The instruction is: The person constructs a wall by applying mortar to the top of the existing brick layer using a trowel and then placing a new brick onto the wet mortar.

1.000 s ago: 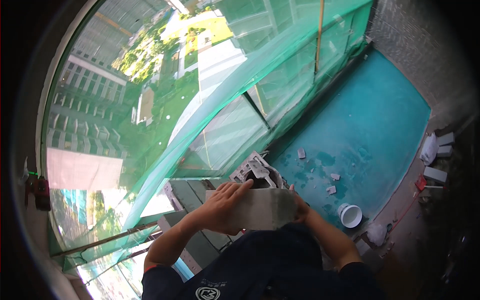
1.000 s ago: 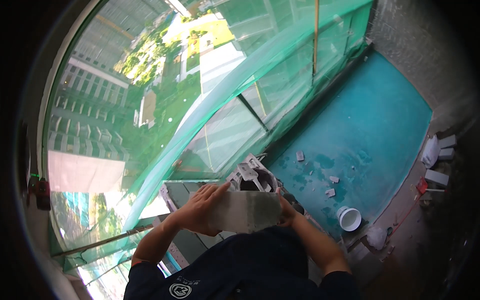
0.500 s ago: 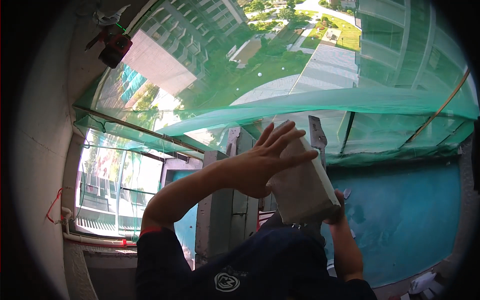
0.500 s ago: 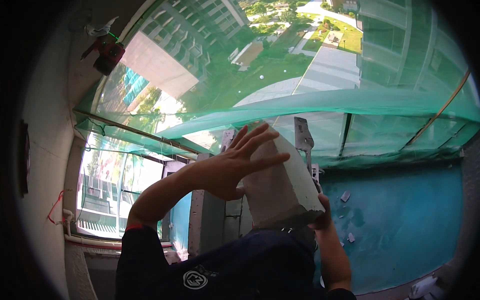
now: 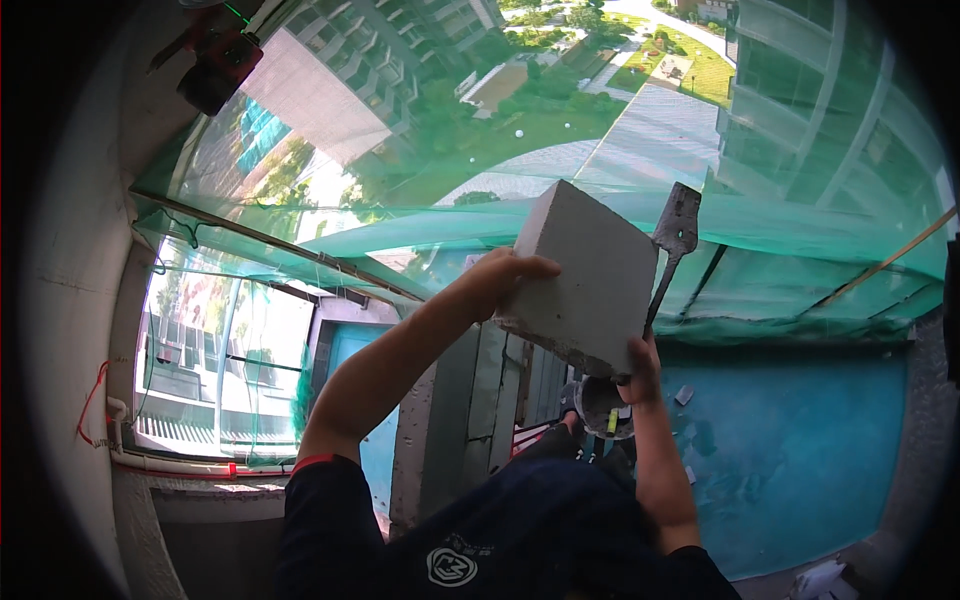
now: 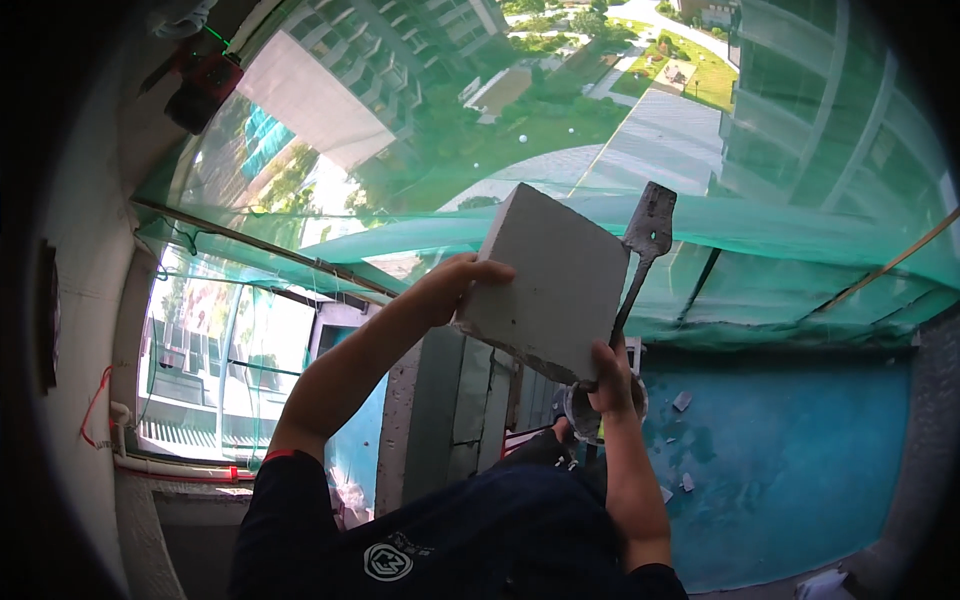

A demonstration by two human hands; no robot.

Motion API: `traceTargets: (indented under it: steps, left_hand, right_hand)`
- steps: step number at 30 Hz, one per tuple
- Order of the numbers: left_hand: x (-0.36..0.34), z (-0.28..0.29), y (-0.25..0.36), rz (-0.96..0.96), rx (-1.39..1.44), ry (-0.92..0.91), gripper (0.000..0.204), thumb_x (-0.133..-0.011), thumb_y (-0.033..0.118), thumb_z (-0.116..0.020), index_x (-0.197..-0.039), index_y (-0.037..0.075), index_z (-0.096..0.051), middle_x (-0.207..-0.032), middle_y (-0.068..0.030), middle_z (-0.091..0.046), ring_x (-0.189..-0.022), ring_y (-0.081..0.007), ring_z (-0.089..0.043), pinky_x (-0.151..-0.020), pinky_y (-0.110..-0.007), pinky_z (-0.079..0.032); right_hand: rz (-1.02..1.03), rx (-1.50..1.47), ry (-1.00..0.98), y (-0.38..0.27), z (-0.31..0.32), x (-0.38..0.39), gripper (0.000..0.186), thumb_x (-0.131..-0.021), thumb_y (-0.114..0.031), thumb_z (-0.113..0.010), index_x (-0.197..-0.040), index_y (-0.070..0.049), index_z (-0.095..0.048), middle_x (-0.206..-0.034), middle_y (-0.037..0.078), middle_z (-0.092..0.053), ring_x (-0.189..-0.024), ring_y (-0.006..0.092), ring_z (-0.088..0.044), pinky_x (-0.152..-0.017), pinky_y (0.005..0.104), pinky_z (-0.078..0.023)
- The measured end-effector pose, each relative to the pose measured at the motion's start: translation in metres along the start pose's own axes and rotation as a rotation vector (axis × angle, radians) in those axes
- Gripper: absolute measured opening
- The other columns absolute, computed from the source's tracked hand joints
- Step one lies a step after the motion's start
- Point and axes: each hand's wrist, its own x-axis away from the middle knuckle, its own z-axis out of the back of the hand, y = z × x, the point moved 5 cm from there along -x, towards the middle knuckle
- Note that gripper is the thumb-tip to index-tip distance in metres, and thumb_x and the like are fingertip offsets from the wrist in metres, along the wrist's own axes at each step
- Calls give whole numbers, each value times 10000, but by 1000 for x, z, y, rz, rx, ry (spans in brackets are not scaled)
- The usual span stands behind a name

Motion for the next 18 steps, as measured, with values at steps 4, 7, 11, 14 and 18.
traceTargets:
  steps: [4, 7, 11, 14, 18]
  left_hand:
    - [-36, 55, -28, 24, 140, 112, 850, -675, 358, -786, -1260, -134, -412, -1084, -273, -558, -980, -370, -625, -799, -449, -561]
    - [-62, 125, -84, 71, 129, 320, 753, -638, 181, -820, -1209, -145, -453, -1058, -238, -582, -945, -319, -643, -762, -436, -577]
    - [-97, 210, -151, 116, -194, 423, 845, -605, 245, -827, -1238, -127, -410, -1128, -231, -556, -987, -283, -627, -813, -395, -551]
    - [-101, 238, -174, 217, -530, 774, 916, -571, 338, -839, -1244, -95, -393, -1214, -244, -497, -1124, -333, -545, -936, -413, -482]
    - [-101, 259, -210, 308, -571, 849, 964, -544, 403, -838, -1241, -84, -384, -1261, -248, -456, -1214, -366, -455, -1012, -424, -411]
  right_hand:
    - [-180, 53, 126, 22, 14, -25, 712, -920, -567, -498, -1391, -49, -369, -1307, 133, -547, -446, 40, -398, -372, 201, -298]
    - [-297, 318, 273, 41, 62, 4, 739, -901, -597, -509, -1356, -23, -402, -1346, 176, -512, -431, 50, -374, -350, 207, -290]
    - [-470, 506, 555, 52, 140, 105, 572, -944, -487, -524, -1246, -2, -512, -1233, 152, -596, -405, 52, -398, -322, 225, -282]
    - [-634, 609, 801, 65, 196, 204, 551, -915, -502, -563, -1186, -23, -529, -969, 81, -641, -397, 78, -401, -318, 248, -300]
    - [-718, 461, 1129, 87, 203, 302, 562, -880, -554, -586, -1109, -45, -526, -844, 76, -624, -416, 85, -397, -343, 248, -298]
